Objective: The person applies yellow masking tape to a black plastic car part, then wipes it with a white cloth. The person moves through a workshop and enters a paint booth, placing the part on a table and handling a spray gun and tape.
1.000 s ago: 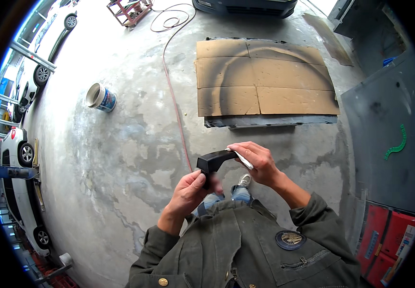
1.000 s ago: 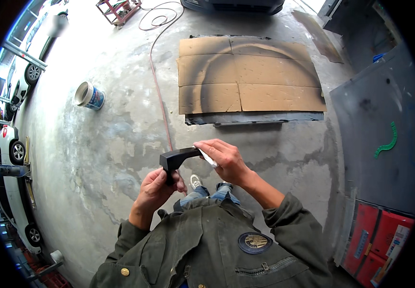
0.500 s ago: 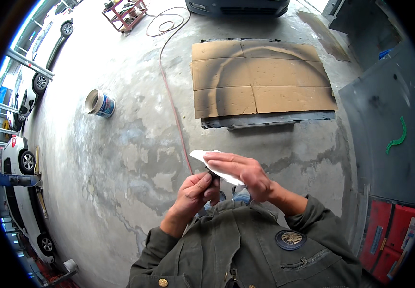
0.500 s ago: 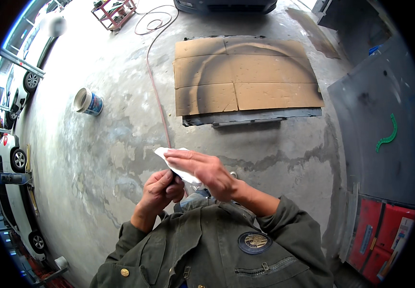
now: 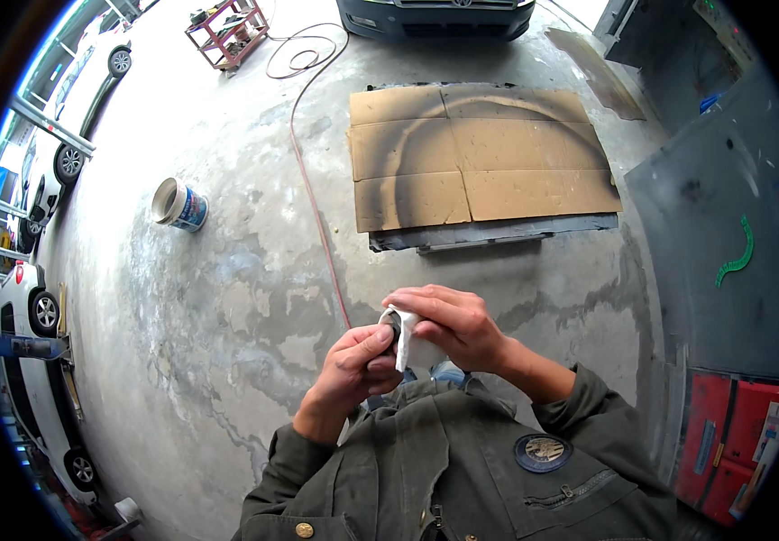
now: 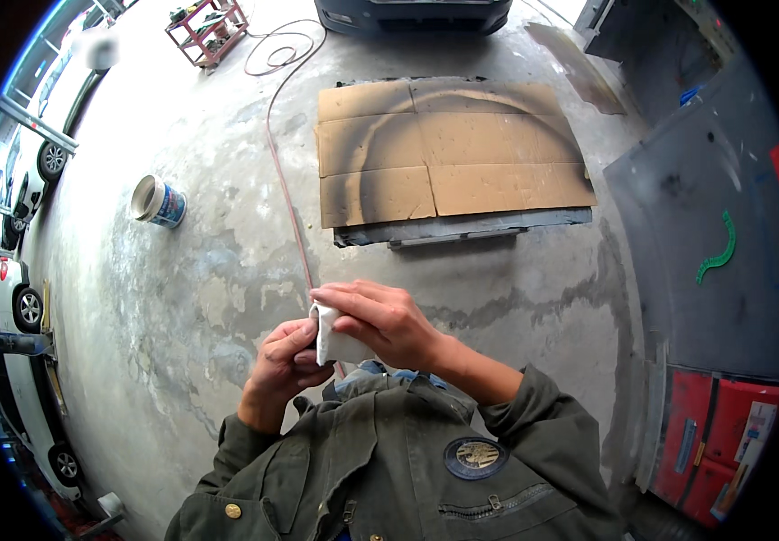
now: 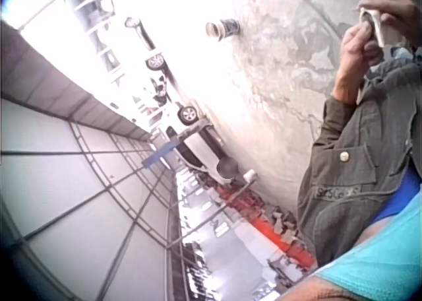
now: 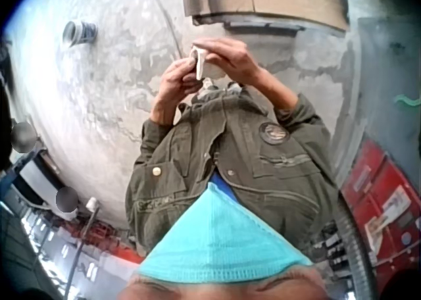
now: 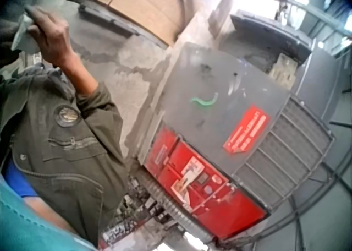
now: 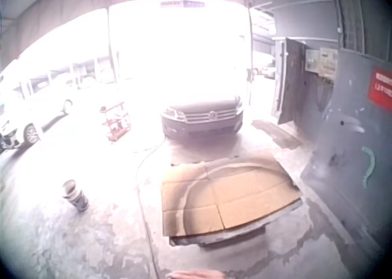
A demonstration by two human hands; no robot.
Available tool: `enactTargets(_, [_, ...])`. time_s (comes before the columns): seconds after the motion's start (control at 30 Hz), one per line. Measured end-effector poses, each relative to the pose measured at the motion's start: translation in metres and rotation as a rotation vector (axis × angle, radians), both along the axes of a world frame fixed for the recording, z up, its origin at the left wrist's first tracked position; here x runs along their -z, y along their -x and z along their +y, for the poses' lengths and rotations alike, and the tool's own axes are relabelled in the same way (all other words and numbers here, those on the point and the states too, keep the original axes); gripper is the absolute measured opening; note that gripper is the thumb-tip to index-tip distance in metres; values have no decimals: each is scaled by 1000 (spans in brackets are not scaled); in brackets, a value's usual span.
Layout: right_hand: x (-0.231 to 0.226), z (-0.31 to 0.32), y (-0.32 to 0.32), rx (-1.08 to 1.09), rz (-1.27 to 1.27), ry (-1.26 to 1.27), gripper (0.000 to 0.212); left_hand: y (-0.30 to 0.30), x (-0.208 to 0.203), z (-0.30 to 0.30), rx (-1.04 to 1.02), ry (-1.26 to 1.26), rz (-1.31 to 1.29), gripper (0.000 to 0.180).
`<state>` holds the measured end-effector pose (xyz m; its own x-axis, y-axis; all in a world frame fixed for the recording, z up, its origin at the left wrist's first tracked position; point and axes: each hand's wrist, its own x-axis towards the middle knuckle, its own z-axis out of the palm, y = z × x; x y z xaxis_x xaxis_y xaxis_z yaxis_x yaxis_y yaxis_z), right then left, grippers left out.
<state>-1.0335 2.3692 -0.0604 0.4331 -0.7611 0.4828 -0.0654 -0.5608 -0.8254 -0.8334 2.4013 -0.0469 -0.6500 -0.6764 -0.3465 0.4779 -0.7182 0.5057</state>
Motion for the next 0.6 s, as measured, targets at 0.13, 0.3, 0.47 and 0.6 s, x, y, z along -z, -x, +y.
enactTargets(0.13, [6,6,6,-59,-108,-118,35,1,2,4,10,24,-19,35])
enactTargets(0.3, [-1,9,6,-62,-142,-134,34,-1,-2,4,56,65,-72,32])
enactTargets(0.47, [-17,9,-4,83,-12,-134,23,5,-10,-1,119,324,-470,29])
enactTargets(0.6, [-8,6,-6,150,-52,-284,18,15,-8,3,132,577,-708,24])
